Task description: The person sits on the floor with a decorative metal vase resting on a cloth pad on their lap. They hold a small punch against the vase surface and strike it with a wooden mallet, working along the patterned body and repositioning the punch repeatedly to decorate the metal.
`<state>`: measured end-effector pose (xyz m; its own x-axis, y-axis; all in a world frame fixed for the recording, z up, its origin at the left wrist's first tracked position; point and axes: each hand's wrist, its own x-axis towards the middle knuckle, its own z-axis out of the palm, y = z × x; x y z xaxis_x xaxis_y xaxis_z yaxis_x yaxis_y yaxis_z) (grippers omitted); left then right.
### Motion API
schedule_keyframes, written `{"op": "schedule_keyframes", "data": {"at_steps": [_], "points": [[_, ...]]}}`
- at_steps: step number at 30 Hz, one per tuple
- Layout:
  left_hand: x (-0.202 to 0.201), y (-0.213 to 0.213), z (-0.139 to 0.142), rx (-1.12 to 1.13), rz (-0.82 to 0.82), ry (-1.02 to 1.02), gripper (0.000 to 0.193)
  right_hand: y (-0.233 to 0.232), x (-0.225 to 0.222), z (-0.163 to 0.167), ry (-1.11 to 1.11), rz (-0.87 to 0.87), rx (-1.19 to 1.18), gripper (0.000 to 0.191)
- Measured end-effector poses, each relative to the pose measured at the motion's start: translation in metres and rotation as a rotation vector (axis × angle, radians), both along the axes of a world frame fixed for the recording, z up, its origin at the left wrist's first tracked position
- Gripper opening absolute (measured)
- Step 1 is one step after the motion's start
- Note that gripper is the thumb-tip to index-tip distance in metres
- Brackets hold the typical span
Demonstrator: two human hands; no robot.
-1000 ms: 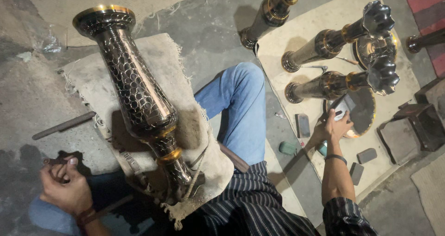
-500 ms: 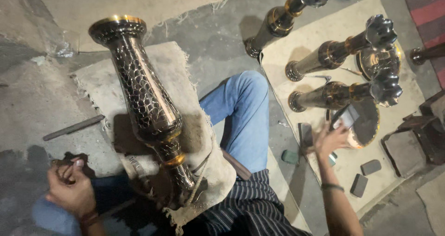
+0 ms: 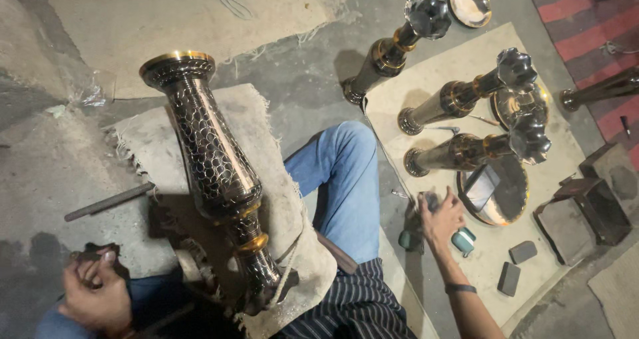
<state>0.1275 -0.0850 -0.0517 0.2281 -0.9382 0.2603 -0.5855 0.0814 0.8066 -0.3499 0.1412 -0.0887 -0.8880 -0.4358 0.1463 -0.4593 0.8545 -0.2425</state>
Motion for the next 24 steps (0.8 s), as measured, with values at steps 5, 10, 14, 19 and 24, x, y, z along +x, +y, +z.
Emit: {"op": "schedule_keyframes", "data": {"at_steps": [5,10,14,19,24], "points": [[0.005,0.003,-0.002,-0.03,-0.01,-0.126,0.023,0.014,-0.005,-0.005,-0.084,-0.036,0.105,0.106],[0.008,0.006,-0.007,-0.019,0.03,-0.26,0.028,0.015,-0.001,-0.012,-0.109,-0.025,0.122,0.108],[0.014,0.001,-0.016,-0.03,-0.013,-0.165,0.029,0.012,-0.002,-0.011,-0.126,-0.032,0.177,0.107],[0.018,-0.007,-0.022,-0.031,0.006,-0.217,0.031,0.007,-0.006,0.001,-0.158,-0.046,0.212,0.117],[0.024,-0.004,-0.025,0.001,0.038,-0.356,0.033,0.009,-0.007,-0.003,-0.141,-0.004,0.217,0.111]]}}
